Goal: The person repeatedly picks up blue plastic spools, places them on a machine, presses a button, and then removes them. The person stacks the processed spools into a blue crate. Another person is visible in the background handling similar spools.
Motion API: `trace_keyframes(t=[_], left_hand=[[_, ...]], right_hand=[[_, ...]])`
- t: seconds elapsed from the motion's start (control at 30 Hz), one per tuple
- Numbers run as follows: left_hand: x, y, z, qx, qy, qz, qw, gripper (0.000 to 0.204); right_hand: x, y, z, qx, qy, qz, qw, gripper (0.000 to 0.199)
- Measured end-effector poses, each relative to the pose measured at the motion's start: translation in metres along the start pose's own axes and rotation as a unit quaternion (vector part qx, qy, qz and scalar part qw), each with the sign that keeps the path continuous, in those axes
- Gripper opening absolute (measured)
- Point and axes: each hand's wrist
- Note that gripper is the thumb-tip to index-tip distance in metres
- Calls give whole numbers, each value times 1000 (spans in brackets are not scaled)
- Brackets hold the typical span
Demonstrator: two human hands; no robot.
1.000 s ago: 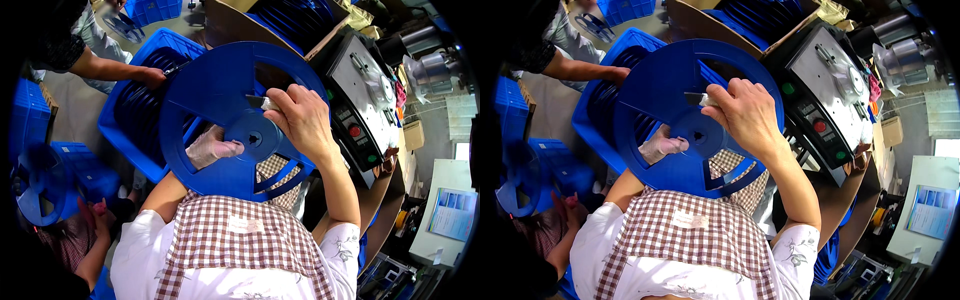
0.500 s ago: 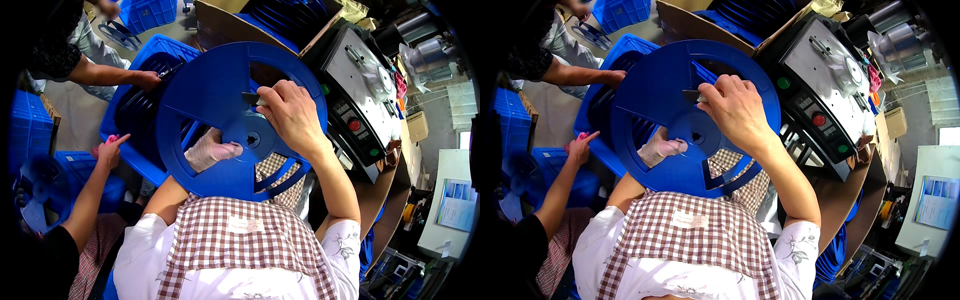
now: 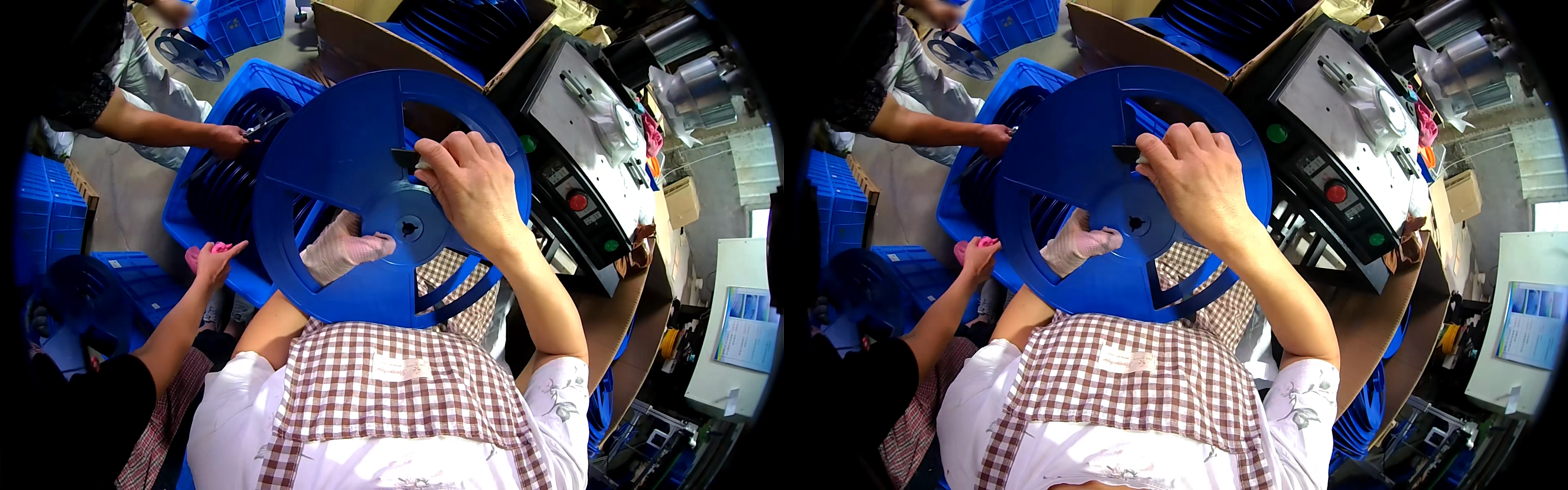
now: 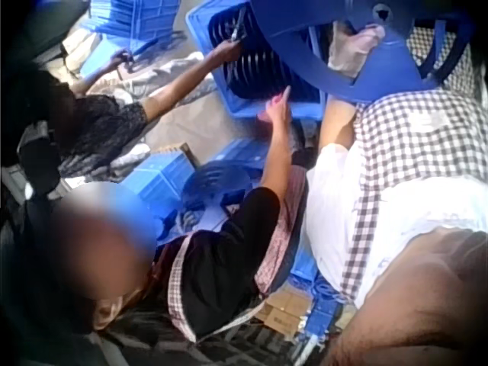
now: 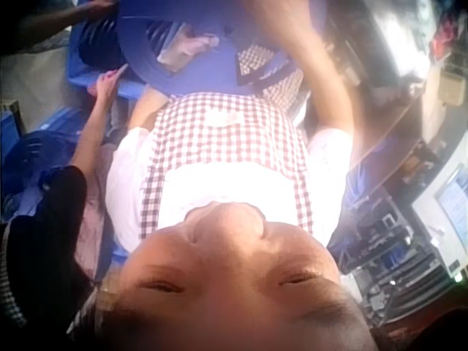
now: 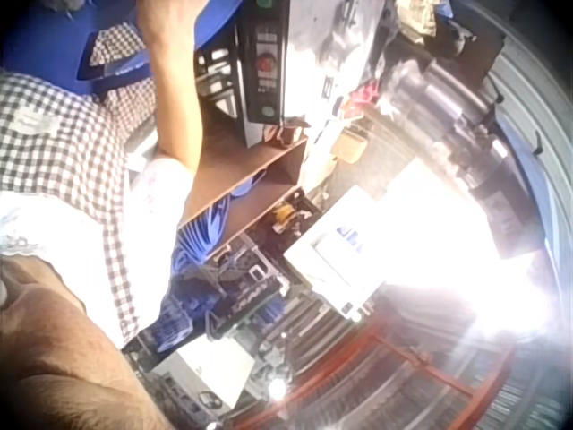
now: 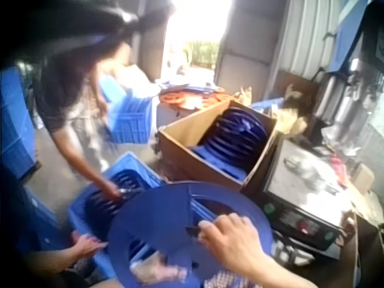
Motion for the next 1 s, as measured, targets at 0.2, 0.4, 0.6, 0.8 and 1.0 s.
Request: trace_keyframes(t=[0.2,0.4,0.6,0.8,1.0], left_hand=[[-5,3,6,19,20,-7,1000,35],[-9,-1,3,6,-12,-2,1000,41],[-3,1,-5,8,-76,-32,997,37],[-9,-2,9,25,7,-30,999,42],[-11,-3,5,61,-5,3,998,49]], right_hand=[[1,1,-1,20,-6,-4,1000,23],[2,2,3,54,-3,34,998,24],[-4,17,5,348,-161,72,921,29],[13,1,-2,378,-196,58,903,20],[21,4,-3,389,-230,30,892,17]])
Point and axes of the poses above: each hand's wrist, its own x-axis towards the middle knuckle, its own y-axis out of the back of the hand, z = x × y, and after that the axes turned 9 degrees about y, right-handed
